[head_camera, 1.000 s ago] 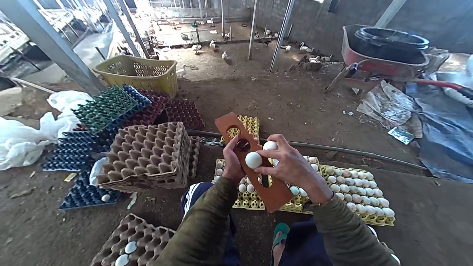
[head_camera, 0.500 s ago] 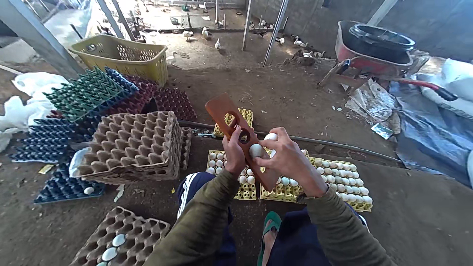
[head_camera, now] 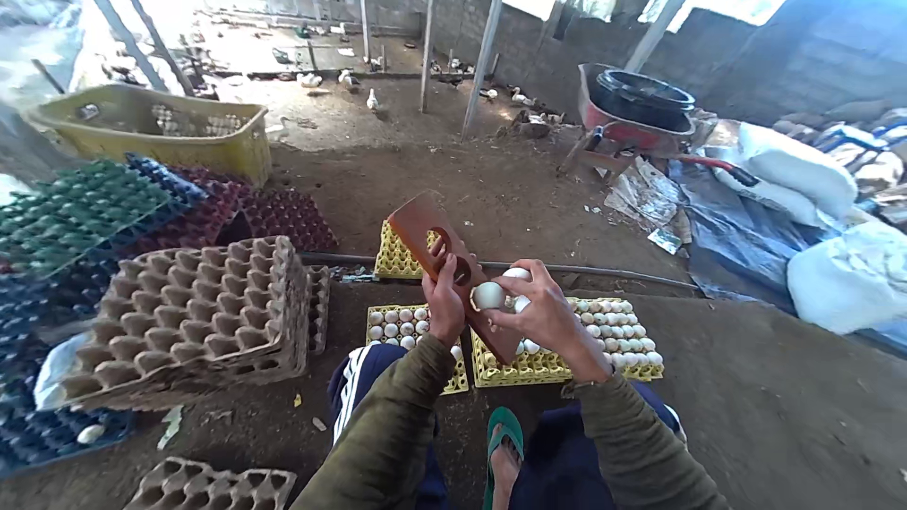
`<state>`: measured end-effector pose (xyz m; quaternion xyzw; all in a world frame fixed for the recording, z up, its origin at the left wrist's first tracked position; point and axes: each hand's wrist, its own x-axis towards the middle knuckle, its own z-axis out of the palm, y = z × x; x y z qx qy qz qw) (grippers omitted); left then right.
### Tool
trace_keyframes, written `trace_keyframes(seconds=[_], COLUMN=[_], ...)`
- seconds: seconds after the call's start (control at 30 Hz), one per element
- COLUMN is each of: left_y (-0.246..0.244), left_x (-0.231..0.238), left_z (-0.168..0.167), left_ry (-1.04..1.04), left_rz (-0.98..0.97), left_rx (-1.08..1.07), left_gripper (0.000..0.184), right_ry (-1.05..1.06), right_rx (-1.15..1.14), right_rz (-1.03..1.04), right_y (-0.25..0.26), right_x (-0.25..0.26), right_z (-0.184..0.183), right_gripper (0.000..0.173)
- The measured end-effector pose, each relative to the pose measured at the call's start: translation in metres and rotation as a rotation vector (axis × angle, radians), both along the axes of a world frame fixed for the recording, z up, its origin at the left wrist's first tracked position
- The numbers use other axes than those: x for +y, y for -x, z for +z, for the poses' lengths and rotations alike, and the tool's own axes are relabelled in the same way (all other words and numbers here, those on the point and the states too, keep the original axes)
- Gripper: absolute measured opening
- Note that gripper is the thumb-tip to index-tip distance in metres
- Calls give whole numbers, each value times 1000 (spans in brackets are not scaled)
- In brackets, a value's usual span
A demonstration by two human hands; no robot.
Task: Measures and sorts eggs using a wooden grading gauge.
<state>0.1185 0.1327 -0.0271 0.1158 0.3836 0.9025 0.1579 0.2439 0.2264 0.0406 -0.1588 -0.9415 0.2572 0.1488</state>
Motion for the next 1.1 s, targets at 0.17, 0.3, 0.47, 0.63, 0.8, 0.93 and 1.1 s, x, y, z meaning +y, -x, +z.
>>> trace_keyframes(seconds=[0.17,0.3,0.47,0.63,0.8,0.93,1.1], left_y=[-1,-8,-23,-39,-44,-41,-29], left_x=[17,34,56,81,95,84,61], left_z=[-4,-10,-17,-30,-50,-47,-25], left_ry=[72,101,151,131,108,128,215], left_rz=[-5,-64,-164,-302,-424,-500,-532], left_rx=[-13,-3,-3,37,64,82,128], left_gripper=[40,40,39,37,37,36,37], right_ry=[861,1398,1683,1676,1457,1027,870], right_rx=[369,625,848,1037,1206,1186,736], right_rz=[-5,231,377,398,154,-648,-1400], right_y=[-65,-122,-183,-234,-290,-358,-430], right_x=[9,3,-17,-33,-41,-32,2], right_z=[0,-22,-32,-32,-31,-42,-141], right_gripper=[51,70,70,69,69,68,47])
